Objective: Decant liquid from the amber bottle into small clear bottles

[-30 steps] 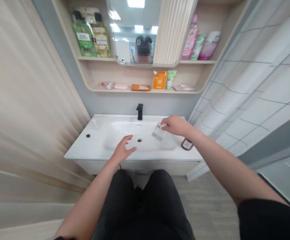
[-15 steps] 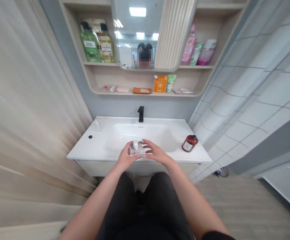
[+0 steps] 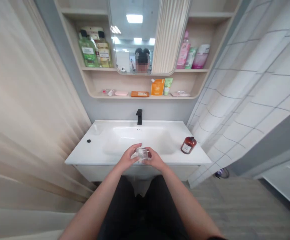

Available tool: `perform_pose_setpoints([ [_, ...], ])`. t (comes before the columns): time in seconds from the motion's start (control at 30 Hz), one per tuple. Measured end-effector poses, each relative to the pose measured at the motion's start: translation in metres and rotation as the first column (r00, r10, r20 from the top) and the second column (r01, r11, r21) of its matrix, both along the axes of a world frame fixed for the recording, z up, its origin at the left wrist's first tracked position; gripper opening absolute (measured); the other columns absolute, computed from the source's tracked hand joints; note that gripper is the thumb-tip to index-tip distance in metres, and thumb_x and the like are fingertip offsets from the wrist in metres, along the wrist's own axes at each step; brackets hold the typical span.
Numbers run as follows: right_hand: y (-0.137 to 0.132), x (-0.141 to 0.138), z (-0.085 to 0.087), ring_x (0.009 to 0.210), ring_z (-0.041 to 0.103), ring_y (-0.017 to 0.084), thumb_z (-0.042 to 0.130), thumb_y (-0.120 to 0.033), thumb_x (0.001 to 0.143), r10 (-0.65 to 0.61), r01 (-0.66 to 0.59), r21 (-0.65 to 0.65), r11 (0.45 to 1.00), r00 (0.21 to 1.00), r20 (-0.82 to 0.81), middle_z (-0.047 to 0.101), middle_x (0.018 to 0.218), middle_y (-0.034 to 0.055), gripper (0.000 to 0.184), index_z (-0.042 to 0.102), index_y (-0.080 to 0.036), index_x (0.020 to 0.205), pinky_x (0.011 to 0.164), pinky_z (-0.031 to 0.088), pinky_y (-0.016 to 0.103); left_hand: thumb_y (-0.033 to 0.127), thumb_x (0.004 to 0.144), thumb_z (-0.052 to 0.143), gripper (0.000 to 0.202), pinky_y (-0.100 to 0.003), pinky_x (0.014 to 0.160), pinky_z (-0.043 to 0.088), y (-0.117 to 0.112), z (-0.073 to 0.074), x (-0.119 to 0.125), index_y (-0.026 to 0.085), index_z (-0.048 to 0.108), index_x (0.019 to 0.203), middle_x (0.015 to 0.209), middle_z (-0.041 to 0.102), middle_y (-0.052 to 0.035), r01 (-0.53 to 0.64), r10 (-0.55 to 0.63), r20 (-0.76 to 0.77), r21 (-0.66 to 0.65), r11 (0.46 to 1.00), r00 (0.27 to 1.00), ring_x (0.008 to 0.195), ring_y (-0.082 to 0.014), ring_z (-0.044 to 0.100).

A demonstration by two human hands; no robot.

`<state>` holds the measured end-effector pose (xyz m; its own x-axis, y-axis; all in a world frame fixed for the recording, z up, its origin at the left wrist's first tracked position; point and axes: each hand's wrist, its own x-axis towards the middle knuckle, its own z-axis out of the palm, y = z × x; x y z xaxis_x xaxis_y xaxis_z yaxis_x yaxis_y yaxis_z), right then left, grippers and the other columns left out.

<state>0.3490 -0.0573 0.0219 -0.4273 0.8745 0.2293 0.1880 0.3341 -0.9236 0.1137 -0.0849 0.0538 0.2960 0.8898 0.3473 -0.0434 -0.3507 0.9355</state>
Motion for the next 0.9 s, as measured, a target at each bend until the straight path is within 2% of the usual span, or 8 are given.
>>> perform_pose_setpoints([
  [0.13, 0.011, -0.003, -0.017, 0.094, 0.067, 0.023, 0.093, -0.039, 0.072, -0.044, 0.041, 0.043, 0.998, 0.997, 0.064, 0.073, 0.115, 0.0044, 0.070, 0.061, -0.023, 0.133, 0.088, 0.056, 0.037, 0.038, 0.095, 0.075, 0.042, -0.051, 0.127, 0.046, 0.014, 0.007, 0.014, 0.023, 0.077, 0.135, 0.144, 0.075, -0.0126, -0.066, 0.069, -0.195, 0.021, 0.998, 0.978, 0.140, -0.0312, 0.067],
  [0.23, 0.015, -0.004, -0.023, 0.100, 0.069, 0.025, 0.095, -0.038, 0.070, -0.081, 0.066, 0.109, 0.992, 0.987, 0.139, 0.074, 0.117, 0.0052, 0.069, 0.062, -0.023, 0.130, 0.093, 0.055, 0.039, 0.034, 0.098, 0.067, 0.034, -0.048, 0.122, 0.051, 0.021, 0.003, 0.019, 0.023, 0.081, 0.127, 0.138, 0.079, -0.0100, -0.119, 0.121, -0.309, 0.025, 0.993, 0.943, 0.131, -0.0288, 0.072],
  [0.4, 0.014, -0.003, -0.024, 0.098, 0.069, 0.024, 0.094, -0.033, 0.070, -0.091, 0.076, 0.089, 0.993, 0.980, 0.175, 0.076, 0.116, 0.0048, 0.070, 0.062, -0.023, 0.132, 0.092, 0.055, 0.038, 0.034, 0.096, 0.069, 0.039, -0.046, 0.121, 0.053, 0.026, -0.008, 0.015, 0.024, 0.080, 0.131, 0.139, 0.079, -0.0088, -0.147, 0.151, -0.332, 0.035, 0.988, 0.931, 0.131, -0.0279, 0.073],
  [0.6, 0.010, -0.004, -0.012, 0.092, 0.068, 0.023, 0.095, -0.032, 0.069, -0.034, 0.033, 0.009, 0.999, 0.988, 0.151, 0.076, 0.109, 0.0039, 0.068, 0.065, -0.022, 0.129, 0.085, 0.055, 0.035, 0.035, 0.092, 0.072, 0.036, -0.048, 0.120, 0.053, 0.031, -0.013, 0.009, 0.024, 0.083, 0.125, 0.134, 0.081, -0.0081, -0.141, 0.152, -0.342, 0.058, 0.988, 0.927, 0.129, -0.0289, 0.074],
  [0.73, 0.011, -0.003, -0.011, 0.087, 0.064, 0.022, 0.095, -0.033, 0.068, -0.017, 0.019, -0.013, 1.000, 0.989, 0.148, 0.075, 0.102, 0.0012, 0.065, 0.066, -0.023, 0.125, 0.082, 0.052, 0.033, 0.034, 0.082, 0.084, 0.029, -0.048, 0.106, 0.060, 0.031, -0.015, 0.017, 0.024, 0.083, 0.109, 0.112, 0.083, -0.0080, -0.274, 0.272, -0.285, 0.031, 0.961, 0.919, 0.105, -0.0286, 0.077],
  [0.8, 0.012, -0.003, -0.014, 0.086, 0.062, 0.021, 0.095, -0.035, 0.068, -0.018, 0.019, -0.002, 1.000, 0.986, 0.165, 0.074, 0.102, 0.0002, 0.066, 0.065, -0.023, 0.125, 0.082, 0.051, 0.033, 0.029, 0.076, 0.088, 0.026, -0.047, 0.101, 0.061, 0.029, -0.014, 0.023, 0.023, 0.080, 0.100, 0.101, 0.079, -0.0060, -0.334, 0.339, -0.295, 0.068, 0.940, 0.893, 0.097, -0.0268, 0.074],
  [0.83, 0.012, -0.003, -0.015, 0.086, 0.062, 0.021, 0.095, -0.036, 0.068, -0.020, 0.019, 0.008, 1.000, 0.985, 0.171, 0.073, 0.103, 0.0001, 0.066, 0.065, -0.024, 0.126, 0.082, 0.050, 0.033, 0.027, 0.074, 0.088, 0.026, -0.047, 0.101, 0.060, 0.028, -0.013, 0.026, 0.023, 0.078, 0.099, 0.100, 0.077, -0.0051, -0.345, 0.359, -0.305, 0.099, 0.933, 0.882, 0.097, -0.0261, 0.073],
  [0.9, 0.013, -0.002, -0.018, 0.088, 0.062, 0.021, 0.093, -0.037, 0.069, -0.019, 0.015, 0.025, 1.000, 0.986, 0.167, 0.073, 0.105, 0.0000, 0.065, 0.065, -0.024, 0.127, 0.083, 0.050, 0.033, 0.023, 0.073, 0.088, 0.035, -0.047, 0.105, 0.058, 0.026, -0.011, 0.029, 0.023, 0.077, 0.106, 0.110, 0.075, -0.0059, -0.335, 0.364, -0.305, 0.145, 0.931, 0.880, 0.104, -0.0260, 0.071],
])
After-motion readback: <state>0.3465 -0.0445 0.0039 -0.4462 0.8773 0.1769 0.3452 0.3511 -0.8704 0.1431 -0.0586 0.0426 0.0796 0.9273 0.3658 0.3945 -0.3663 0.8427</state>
